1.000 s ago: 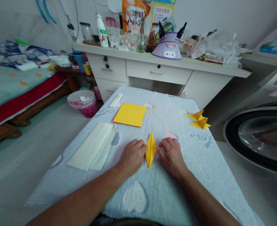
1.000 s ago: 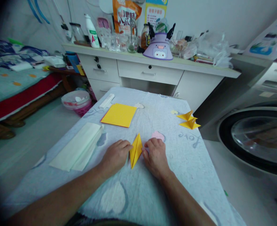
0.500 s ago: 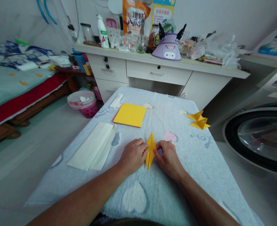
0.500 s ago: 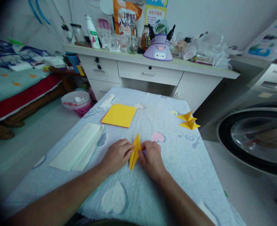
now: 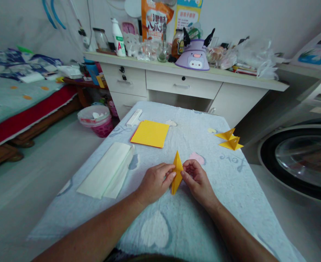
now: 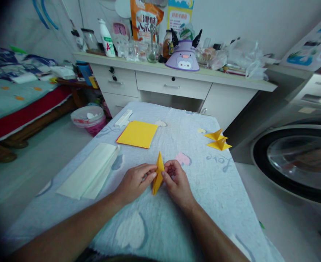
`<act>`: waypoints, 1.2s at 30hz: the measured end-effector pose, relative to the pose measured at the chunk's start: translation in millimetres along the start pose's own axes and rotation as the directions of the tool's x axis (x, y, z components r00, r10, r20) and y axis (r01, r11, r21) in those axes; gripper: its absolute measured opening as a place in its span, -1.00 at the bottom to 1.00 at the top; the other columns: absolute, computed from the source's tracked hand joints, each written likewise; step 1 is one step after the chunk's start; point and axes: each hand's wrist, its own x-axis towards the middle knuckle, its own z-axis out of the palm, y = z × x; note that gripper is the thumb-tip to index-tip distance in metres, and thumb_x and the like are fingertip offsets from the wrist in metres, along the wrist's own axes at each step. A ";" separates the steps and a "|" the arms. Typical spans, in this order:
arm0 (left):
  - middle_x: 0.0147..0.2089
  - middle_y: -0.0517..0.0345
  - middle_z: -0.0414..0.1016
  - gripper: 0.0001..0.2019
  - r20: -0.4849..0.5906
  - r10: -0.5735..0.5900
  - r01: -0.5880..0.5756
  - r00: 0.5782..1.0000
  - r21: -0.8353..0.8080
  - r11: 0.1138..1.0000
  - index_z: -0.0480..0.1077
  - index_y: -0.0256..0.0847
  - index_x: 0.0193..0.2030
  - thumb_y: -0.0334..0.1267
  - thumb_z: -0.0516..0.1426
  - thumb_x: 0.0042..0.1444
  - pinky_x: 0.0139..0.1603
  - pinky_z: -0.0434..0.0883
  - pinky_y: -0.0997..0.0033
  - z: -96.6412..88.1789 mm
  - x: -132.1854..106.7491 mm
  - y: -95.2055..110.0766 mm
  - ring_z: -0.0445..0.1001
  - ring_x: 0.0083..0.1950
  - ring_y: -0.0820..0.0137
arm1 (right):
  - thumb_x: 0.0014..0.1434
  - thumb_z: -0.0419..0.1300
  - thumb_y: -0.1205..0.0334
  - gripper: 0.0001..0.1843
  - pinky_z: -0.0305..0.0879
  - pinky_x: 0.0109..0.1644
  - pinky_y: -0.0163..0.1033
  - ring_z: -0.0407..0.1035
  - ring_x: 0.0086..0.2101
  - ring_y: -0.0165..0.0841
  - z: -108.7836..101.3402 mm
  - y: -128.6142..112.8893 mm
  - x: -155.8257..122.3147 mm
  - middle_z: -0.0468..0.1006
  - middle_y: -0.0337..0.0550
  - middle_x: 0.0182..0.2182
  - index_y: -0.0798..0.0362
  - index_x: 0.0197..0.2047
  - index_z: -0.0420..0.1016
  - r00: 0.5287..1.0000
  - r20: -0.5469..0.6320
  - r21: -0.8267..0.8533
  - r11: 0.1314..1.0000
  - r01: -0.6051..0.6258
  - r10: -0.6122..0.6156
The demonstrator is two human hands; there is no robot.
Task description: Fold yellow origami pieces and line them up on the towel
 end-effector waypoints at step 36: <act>-0.45 0.31 0.44 -0.61 0.247 -0.372 0.402 0.895 -0.809 0.428 0.21 -0.17 -0.04 -0.18 0.21 0.00 -0.40 0.31 0.52 -1.4 10.0 2.8 0.43 -0.47 0.48 | 0.26 0.09 0.20 -0.82 0.32 -0.16 -0.23 0.37 -0.26 -0.34 -9.2 -14.7 -7.3 0.49 -0.20 -0.29 -0.02 -0.08 0.41 0.989 0.074 -0.121 0.983 0.137 -0.129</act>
